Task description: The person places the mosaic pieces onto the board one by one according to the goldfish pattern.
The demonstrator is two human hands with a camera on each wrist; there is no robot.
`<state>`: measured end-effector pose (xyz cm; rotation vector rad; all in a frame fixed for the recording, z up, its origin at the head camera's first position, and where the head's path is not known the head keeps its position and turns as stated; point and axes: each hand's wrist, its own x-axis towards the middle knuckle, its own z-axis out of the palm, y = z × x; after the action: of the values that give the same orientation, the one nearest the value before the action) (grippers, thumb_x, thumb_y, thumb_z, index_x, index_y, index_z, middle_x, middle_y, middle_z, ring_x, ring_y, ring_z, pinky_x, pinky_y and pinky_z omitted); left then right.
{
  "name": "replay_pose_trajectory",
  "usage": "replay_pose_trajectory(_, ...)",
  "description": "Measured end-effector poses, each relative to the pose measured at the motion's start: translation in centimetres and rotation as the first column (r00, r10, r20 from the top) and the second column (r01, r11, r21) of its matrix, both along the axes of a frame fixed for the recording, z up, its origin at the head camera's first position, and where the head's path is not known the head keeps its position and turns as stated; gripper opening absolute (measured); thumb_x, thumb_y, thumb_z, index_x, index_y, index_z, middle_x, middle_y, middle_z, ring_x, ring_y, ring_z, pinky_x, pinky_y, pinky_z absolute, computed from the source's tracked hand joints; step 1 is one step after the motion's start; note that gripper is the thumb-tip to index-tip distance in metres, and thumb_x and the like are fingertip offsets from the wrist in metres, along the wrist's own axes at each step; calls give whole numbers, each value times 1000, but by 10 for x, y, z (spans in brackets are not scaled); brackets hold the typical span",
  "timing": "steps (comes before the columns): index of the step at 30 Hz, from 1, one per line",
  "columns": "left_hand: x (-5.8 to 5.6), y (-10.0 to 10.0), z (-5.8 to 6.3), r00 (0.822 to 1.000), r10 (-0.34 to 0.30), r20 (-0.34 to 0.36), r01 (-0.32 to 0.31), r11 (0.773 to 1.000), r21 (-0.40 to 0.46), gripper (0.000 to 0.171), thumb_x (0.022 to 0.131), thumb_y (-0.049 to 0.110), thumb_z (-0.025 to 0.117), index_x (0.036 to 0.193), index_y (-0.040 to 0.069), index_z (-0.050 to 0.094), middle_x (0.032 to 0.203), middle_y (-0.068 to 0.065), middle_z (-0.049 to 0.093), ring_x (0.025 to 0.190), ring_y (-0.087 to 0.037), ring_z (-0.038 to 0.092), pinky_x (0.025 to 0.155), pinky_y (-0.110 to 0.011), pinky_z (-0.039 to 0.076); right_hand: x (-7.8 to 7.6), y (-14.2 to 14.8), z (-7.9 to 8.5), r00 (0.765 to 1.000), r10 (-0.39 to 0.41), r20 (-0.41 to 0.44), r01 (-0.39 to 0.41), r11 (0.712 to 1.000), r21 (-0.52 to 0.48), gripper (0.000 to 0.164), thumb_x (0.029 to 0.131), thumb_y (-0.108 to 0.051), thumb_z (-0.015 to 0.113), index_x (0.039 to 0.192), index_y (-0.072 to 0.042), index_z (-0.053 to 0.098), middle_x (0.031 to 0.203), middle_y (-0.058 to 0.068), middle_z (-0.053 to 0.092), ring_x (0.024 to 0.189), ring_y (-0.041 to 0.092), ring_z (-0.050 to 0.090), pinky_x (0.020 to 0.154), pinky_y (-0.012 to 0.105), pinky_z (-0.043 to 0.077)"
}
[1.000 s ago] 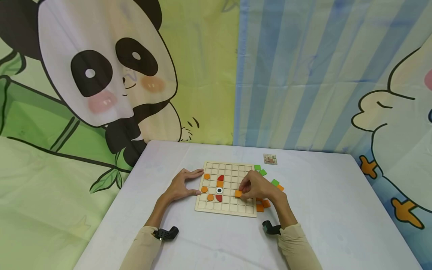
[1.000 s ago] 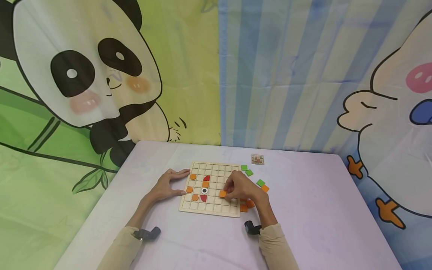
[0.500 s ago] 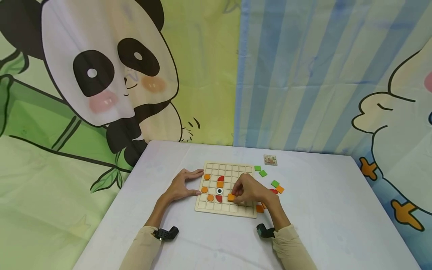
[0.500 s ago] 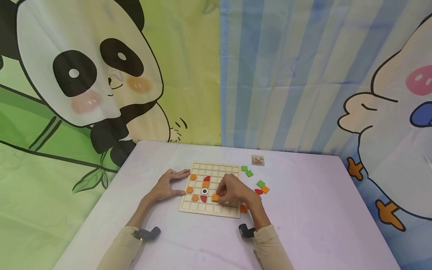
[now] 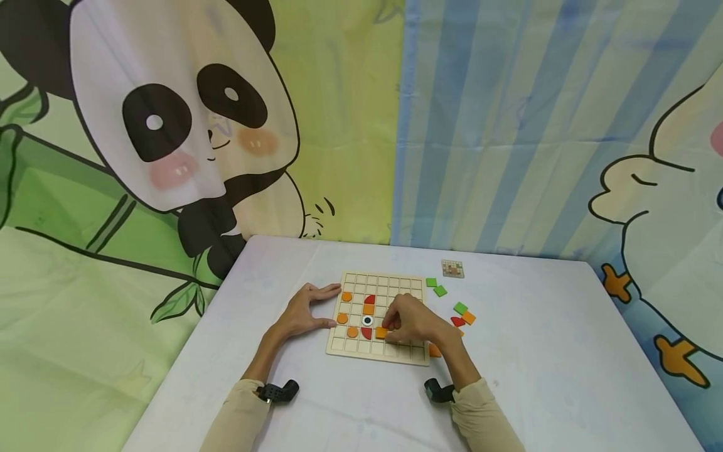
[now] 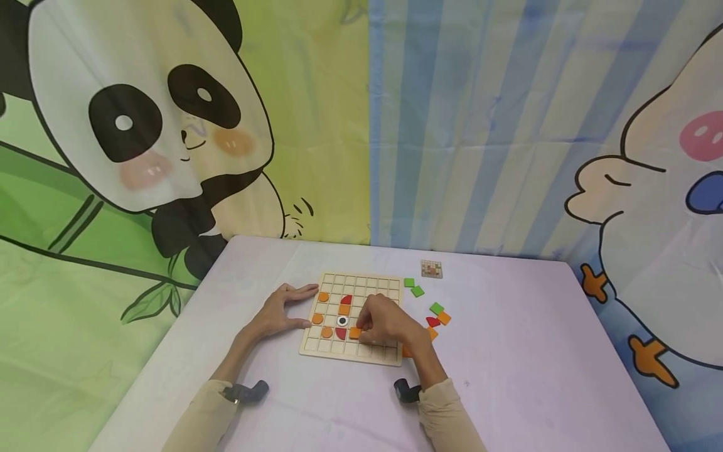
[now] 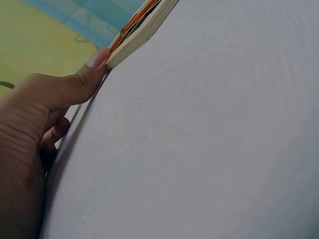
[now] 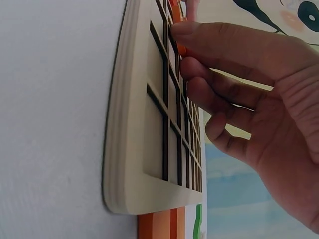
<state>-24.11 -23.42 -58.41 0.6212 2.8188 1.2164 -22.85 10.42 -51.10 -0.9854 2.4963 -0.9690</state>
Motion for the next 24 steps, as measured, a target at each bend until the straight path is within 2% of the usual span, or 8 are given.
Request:
replay_pose_trajectory(6,0,0,-1,1000,6,1,-6,1000,1,89,77,38,101,155,26,63,167,8,55,101,-15,46,95,-37,39,5,-5,1,998,-15,-66,19,998,58,13,82,-5,92,93,-7,87,84,0,80,71,7,64,68,25,55)
replay_pose_trajectory(12,0,0,-2,1000,6,-3,-6,1000,1,88,77,39,101,155,25,63,167,7,55,101,-15,46,95,-36,40,8,-7,2,993,6,-116,3,997,79,11,83,-8,93,92,-9,87,83,-2,80,71,5,64,69,24,55)
replay_pose_trajectory(18,-1,0,-1,1000,4,4,-4,1000,5,89,76,39,101,155,26,63,167,8,55,101,-15,46,94,-37,39,11,-9,3,991,3,-131,9,996,89,12,83,-12,95,92,-10,88,81,-5,79,70,4,62,67,24,53)
replay_pose_trajectory(24,0,0,-1,1000,4,2,-4,1000,2,89,77,38,101,156,25,63,167,8,55,102,-15,46,95,-37,40,13,-12,3,988,-7,-151,23,994,105,11,84,-14,95,92,-10,88,82,-3,80,73,11,65,69,25,53)
